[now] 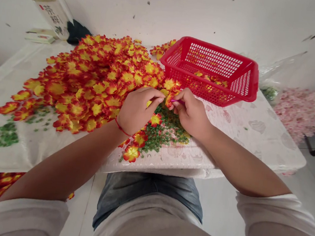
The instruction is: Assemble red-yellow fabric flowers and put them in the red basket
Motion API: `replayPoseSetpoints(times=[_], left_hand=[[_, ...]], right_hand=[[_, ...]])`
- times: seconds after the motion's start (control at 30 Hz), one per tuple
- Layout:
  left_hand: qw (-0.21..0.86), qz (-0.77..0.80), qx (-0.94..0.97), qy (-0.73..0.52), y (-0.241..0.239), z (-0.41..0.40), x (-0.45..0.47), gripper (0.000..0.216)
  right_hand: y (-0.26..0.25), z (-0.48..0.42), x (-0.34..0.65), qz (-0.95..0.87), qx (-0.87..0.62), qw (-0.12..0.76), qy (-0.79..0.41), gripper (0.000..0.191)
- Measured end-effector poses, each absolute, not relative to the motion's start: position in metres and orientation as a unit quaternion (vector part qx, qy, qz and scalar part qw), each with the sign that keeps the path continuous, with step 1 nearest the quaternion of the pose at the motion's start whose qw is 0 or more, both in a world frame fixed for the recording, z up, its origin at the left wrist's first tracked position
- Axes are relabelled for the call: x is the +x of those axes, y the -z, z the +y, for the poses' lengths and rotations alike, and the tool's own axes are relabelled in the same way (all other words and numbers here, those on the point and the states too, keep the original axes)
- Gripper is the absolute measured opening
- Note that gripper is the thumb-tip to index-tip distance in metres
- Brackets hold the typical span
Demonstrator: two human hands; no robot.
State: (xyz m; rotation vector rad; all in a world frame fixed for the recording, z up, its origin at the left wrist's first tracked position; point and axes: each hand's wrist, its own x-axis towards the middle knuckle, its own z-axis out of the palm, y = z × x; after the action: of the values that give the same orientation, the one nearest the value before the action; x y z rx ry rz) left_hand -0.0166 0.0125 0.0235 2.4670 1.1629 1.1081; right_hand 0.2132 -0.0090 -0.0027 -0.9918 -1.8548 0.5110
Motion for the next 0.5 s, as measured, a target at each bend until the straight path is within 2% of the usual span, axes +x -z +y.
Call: replayPoseSetpoints(times=[0.5], left_hand=[[0.106,0.38,0.846,-0.358,-0.0248,0.0094,-0.0148,0.02]], right_hand=[[-0.002,-0.0166,0.2105,-0.753,-0.416,0.453,-0.236,0.036]])
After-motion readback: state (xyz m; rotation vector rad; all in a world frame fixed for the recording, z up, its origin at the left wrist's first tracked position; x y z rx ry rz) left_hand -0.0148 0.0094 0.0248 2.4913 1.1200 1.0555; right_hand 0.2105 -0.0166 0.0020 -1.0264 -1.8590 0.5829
